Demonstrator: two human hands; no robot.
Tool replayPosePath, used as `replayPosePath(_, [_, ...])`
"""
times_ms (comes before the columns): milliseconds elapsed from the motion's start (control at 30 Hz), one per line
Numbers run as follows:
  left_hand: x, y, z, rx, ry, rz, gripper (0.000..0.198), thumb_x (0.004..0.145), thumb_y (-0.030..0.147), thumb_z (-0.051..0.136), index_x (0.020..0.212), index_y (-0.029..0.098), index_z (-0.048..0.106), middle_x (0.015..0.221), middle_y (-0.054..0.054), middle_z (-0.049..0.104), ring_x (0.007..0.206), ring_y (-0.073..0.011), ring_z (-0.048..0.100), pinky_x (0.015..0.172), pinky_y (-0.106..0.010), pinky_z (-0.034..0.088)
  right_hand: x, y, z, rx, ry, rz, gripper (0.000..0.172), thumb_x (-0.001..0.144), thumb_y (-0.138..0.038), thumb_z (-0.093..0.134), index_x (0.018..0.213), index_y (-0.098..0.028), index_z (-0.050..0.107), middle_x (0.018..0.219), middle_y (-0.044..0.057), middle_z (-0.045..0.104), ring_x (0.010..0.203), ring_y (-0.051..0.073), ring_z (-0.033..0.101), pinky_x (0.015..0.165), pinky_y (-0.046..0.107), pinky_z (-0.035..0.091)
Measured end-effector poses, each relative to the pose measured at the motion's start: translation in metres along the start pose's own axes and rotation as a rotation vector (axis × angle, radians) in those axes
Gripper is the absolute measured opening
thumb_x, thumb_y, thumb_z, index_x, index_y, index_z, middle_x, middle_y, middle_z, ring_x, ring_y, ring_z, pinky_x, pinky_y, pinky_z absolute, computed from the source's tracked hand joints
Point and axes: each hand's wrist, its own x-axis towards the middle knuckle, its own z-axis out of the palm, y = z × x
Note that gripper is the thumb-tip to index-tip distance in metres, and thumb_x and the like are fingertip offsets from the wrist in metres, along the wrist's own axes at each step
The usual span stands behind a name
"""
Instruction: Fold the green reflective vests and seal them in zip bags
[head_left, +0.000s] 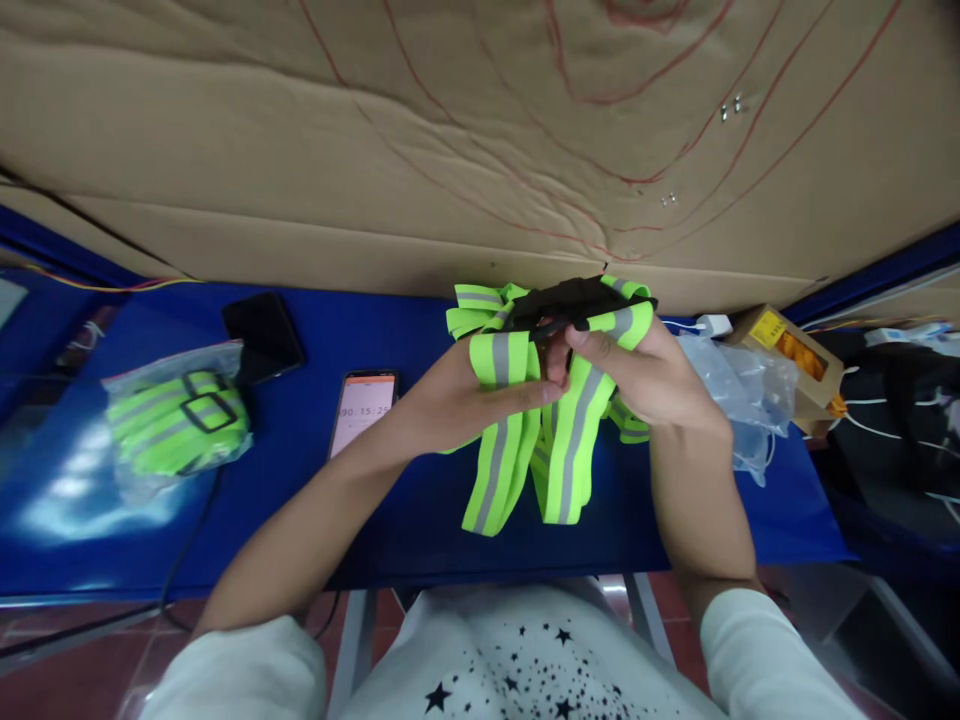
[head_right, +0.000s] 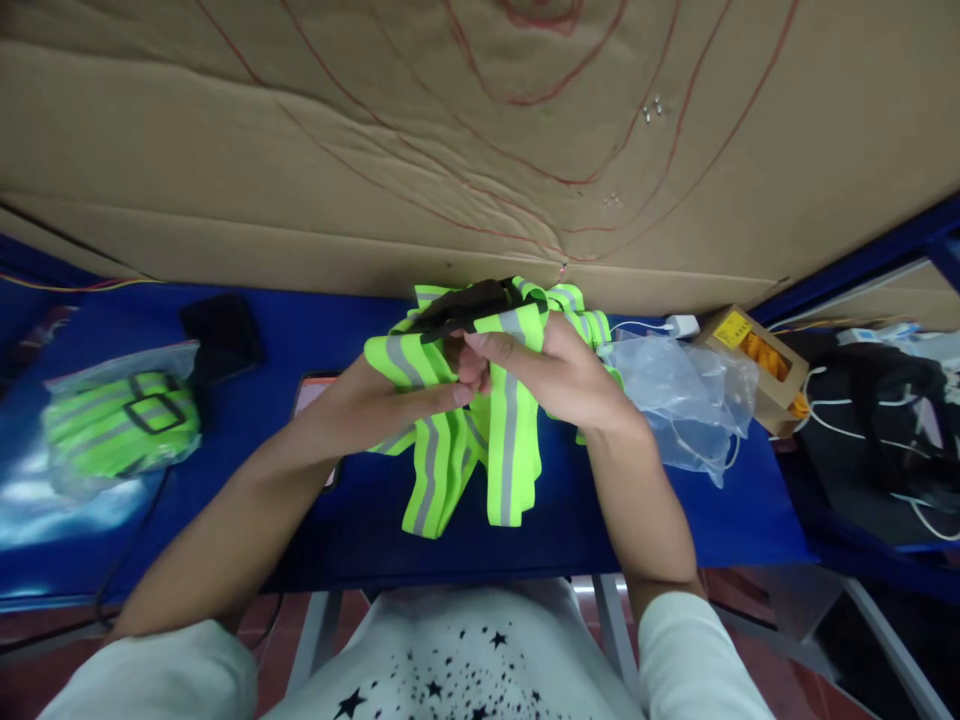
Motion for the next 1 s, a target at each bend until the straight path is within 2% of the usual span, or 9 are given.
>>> replayPosePath(133, [-0.005,0.009,-0.006,0.084,0.007,0.067,0.022,0.100,0.037,0.063,0.102,0.020,0.076,0.103,-0.006,0.078,0.097,-0.0228,0.073,0.095,-0.036,0.058,-0.002,0.002,0.001,0.041,-0.033,-0.020,0.031,0.098,-0.050,0.065,0.089,-0.022,0.072,0.083,0.001,0.071,0.075,0.016,0.067,0.076,0.033,0.062])
replayPosePath(267, [-0.008,0.010,-0.016,0.199,0.086,0.098,0.023,0.099,0.034,0.063,0.112,0.021,0.077,0.110,-0.005,0.078,0.113,-0.0262,0.070,0.108,-0.039,0.052,-0.006,0.004,-0.001,-0.092,0.018,-0.026,0.033,0.095,-0.055,0.066,0.109,-0.026,0.075,0.109,0.002,0.075,0.109,0.022,0.071,0.102,0.042,0.059])
replayPosePath(400, [-0.003,0.003,-0.014,0.175,0.026,0.108,0.026,0.098,0.035,0.065,0.118,0.023,0.076,0.114,-0.005,0.078,0.125,-0.0269,0.066,0.121,-0.044,0.043,-0.005,0.001,0.003,-0.401,0.039,-0.043,0.038,0.102,-0.050,0.055,0.132,-0.030,0.068,0.130,0.004,0.071,0.141,0.023,0.055,0.121,0.045,0.045])
replayPosePath(533, [0.003,-0.007,-0.007,0.013,0.031,0.066,0.036,0.082,0.040,0.084,0.113,0.023,0.077,0.121,-0.006,0.077,0.127,-0.0288,0.065,0.116,-0.043,0.048,0.002,0.004,0.007,-0.587,0.090,-0.088,0.037,0.104,-0.041,0.051,0.136,-0.029,0.065,0.145,0.005,0.062,0.153,0.023,0.040,0.129,0.046,0.033])
replayPosePath(600, [0.006,-0.013,-0.003,-0.073,0.055,0.008,0.041,0.081,0.041,0.085,0.116,0.021,0.076,0.123,-0.007,0.076,0.125,-0.0291,0.066,0.112,-0.043,0.051,0.005,0.006,0.004,-0.574,0.066,-0.089,0.039,0.101,-0.042,0.058,0.136,-0.026,0.065,0.147,0.006,0.062,0.148,0.026,0.048,0.126,0.048,0.038])
replayPosePath(733, [0.009,-0.024,0.002,-0.168,0.054,-0.090,0.045,0.084,0.041,0.081,0.123,0.021,0.073,0.130,-0.009,0.073,0.131,-0.0298,0.063,0.114,-0.043,0.050,0.002,-0.003,-0.008,-0.585,0.122,-0.116,0.071,0.088,-0.044,0.078,0.152,-0.028,0.050,0.159,0.008,0.049,0.134,0.027,0.060,0.115,0.045,0.049])
replayPosePath(800, [0.010,-0.028,0.005,-0.168,0.031,-0.097,0.044,0.084,0.040,0.080,0.123,0.021,0.072,0.131,-0.008,0.072,0.130,-0.0296,0.063,0.113,-0.043,0.050,-0.002,-0.010,-0.010,-0.663,0.075,-0.166,0.068,0.089,-0.044,0.079,0.150,-0.029,0.054,0.157,0.009,0.052,0.133,0.027,0.061,0.114,0.043,0.049])
replayPosePath(900, [0.008,-0.033,0.007,-0.137,-0.026,-0.122,0.038,0.082,0.038,0.081,0.114,0.019,0.073,0.116,-0.007,0.076,0.113,-0.0274,0.070,0.101,-0.041,0.057,-0.005,-0.015,-0.006,-0.782,0.009,-0.163,0.032,0.098,-0.044,0.067,0.121,-0.025,0.075,0.122,0.007,0.075,0.112,0.025,0.070,0.103,0.039,0.053])
replayPosePath(1000, [0.005,-0.034,0.008,-0.157,-0.098,-0.185,0.031,0.079,0.037,0.084,0.102,0.019,0.073,0.100,-0.004,0.076,0.096,-0.0252,0.073,0.086,-0.038,0.061,-0.001,-0.011,0.000,-0.792,0.181,-0.078,0.034,0.101,-0.047,0.061,0.087,-0.021,0.077,0.077,0.002,0.073,0.072,0.019,0.067,0.076,0.033,0.053])
